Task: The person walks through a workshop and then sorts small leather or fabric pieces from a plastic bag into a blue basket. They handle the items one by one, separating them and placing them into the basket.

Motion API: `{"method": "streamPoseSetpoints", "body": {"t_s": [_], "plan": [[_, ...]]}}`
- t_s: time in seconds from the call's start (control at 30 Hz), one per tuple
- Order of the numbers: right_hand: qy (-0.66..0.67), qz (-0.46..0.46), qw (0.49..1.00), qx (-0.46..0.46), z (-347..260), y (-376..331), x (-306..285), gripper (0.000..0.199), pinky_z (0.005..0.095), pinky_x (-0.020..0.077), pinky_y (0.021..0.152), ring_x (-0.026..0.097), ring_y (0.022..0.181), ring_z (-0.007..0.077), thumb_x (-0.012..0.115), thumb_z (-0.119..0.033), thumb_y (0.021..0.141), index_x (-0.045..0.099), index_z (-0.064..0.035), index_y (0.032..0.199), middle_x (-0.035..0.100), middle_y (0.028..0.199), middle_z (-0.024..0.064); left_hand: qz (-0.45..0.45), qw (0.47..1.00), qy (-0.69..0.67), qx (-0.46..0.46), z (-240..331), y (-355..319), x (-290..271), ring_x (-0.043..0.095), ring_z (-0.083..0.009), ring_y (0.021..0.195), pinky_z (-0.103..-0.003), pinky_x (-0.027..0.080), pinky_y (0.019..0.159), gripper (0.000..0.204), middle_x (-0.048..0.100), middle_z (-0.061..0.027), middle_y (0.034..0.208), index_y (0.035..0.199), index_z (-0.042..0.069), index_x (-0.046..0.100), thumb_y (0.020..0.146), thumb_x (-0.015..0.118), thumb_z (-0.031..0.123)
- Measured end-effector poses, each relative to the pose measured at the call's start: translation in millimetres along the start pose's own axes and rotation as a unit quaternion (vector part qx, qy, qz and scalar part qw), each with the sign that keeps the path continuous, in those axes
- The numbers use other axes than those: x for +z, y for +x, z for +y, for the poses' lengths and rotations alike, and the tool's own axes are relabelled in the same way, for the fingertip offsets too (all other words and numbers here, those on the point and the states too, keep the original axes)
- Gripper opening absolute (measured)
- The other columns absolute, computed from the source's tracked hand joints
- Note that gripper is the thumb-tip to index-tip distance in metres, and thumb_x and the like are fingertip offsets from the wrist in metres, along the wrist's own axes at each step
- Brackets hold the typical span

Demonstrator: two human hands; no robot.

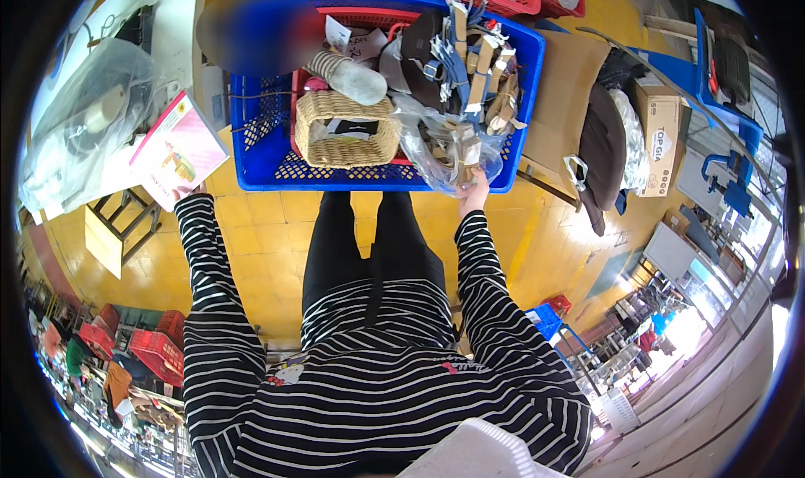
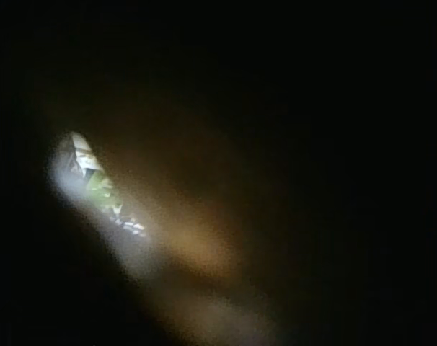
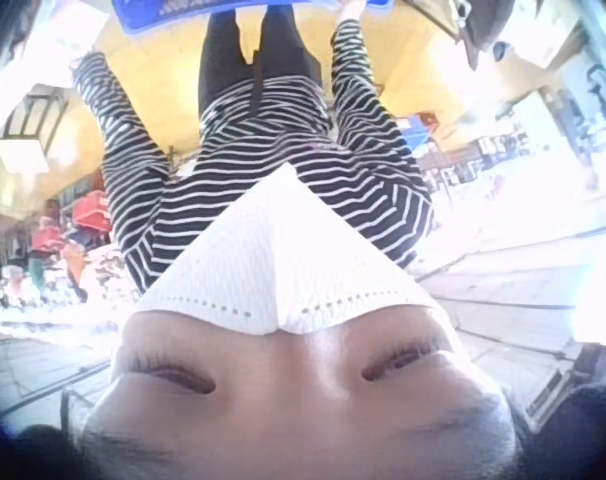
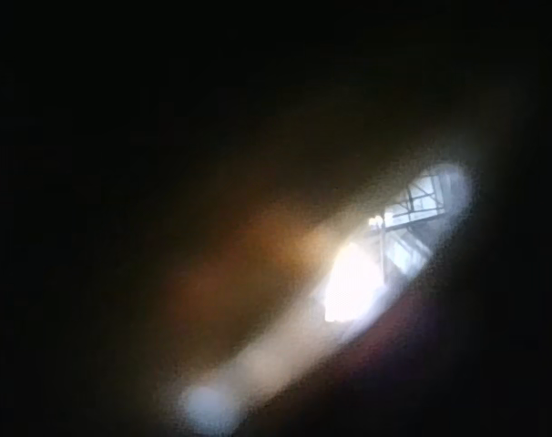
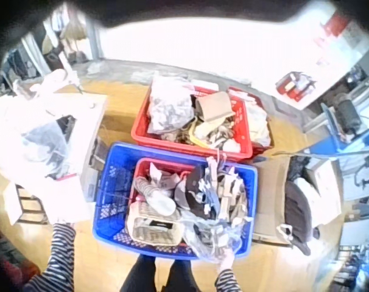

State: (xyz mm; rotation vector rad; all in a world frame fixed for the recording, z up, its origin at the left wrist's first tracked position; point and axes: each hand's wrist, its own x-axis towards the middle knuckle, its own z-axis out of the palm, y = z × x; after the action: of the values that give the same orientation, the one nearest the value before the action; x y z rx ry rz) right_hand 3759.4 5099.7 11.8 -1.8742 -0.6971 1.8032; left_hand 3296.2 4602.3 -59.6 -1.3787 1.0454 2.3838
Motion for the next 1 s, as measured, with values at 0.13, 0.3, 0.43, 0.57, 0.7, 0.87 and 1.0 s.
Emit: {"method": "streamPoseSetpoints", "body": {"t_s": [0.13, 0.3, 0.43, 0.57, 0.7, 0.87, 1.0], "plan": [[0.166, -0.051, 0.982, 0.078, -21, -1, -6, 0.035, 0.0422, 0.0455, 0.082, 0.059, 0.092, 0.0238, 0.061, -0.029, 0.076, 0.056, -0.0126, 0.106, 0.062, 0.103, 0.0044, 0.030, 0.999, 0.002, 0.019, -53, -25, -30, 0.050, -0.0272, 0.110, -0.045, 0.042, 0.093, 0.050, 0.055, -0.0092, 0.117, 0.115, 0.010, 0.045, 0.089, 0.048, 0.053], [0.241, -0.099, 0.953, 0.155, -24, 15, -11, 0.034, 0.0401, 0.0473, 0.081, 0.061, 0.088, 0.0256, 0.059, -0.027, 0.074, 0.057, -0.0107, 0.103, 0.063, 0.099, 0.0062, -0.083, 0.954, 0.234, -0.166, -196, -73, -99, 0.057, -0.0225, 0.073, -0.036, 0.047, 0.069, 0.023, 0.061, -0.0069, 0.088, 0.096, 0.010, 0.054, 0.089, 0.053, 0.032], [0.251, -0.126, 0.930, 0.236, -17, 9, -14, 0.039, 0.0370, 0.0467, 0.067, 0.056, 0.080, 0.0257, 0.060, -0.032, 0.070, 0.056, -0.0092, 0.102, 0.060, 0.092, 0.0083, -0.153, 0.766, 0.571, -0.252, -356, -174, -101, 0.063, -0.0234, 0.072, -0.036, 0.051, 0.060, 0.019, 0.066, -0.0102, 0.096, 0.107, 0.009, 0.061, 0.089, 0.058, 0.012], [0.490, -0.271, 0.771, 0.302, -20, 33, -61, 0.053, 0.0219, 0.0381, 0.047, 0.044, 0.062, 0.0148, 0.062, -0.042, 0.068, 0.053, 0.0027, 0.096, 0.047, 0.076, 0.0072, -0.378, 0.658, 0.587, -0.282, -476, -306, -3, 0.062, -0.0200, 0.099, -0.030, 0.050, 0.086, 0.027, 0.064, -0.0116, 0.107, 0.114, 0.004, 0.060, 0.092, 0.061, 0.019], [0.476, -0.244, 0.784, 0.316, -23, 38, -75, 0.056, 0.0194, 0.0335, 0.039, 0.036, 0.049, 0.0105, 0.063, -0.044, 0.072, 0.053, 0.0055, 0.096, 0.044, 0.069, 0.0044, -0.475, 0.530, 0.699, -0.071, -545, -328, 39, 0.057, -0.0249, 0.114, -0.036, 0.044, 0.097, 0.058, 0.061, -0.0154, 0.119, 0.125, -0.001, 0.052, 0.082, 0.072, 0.033], [0.503, -0.230, 0.744, 0.375, -19, 54, -93, 0.059, 0.0182, 0.0338, 0.038, 0.038, 0.045, 0.0089, 0.062, -0.048, 0.074, 0.056, 0.0038, 0.101, 0.053, 0.074, 0.0067, -0.488, 0.514, 0.696, -0.118, -568, -336, 42, 0.063, -0.0249, 0.095, -0.036, 0.049, 0.088, 0.062, 0.064, -0.0171, 0.105, 0.124, -0.001, 0.051, 0.074, 0.078, 0.023], [0.398, -0.265, 0.791, 0.383, -24, 67, -104, 0.060, 0.0193, 0.0298, 0.037, 0.038, 0.046, 0.0096, 0.060, -0.051, 0.074, 0.056, 0.0036, 0.099, 0.053, 0.073, 0.0074, -0.498, 0.475, 0.722, -0.068, -551, -346, 48, 0.060, -0.0274, 0.094, -0.038, 0.048, 0.086, 0.054, 0.061, -0.0130, 0.101, 0.122, 0.009, 0.053, 0.073, 0.076, 0.016]]}}
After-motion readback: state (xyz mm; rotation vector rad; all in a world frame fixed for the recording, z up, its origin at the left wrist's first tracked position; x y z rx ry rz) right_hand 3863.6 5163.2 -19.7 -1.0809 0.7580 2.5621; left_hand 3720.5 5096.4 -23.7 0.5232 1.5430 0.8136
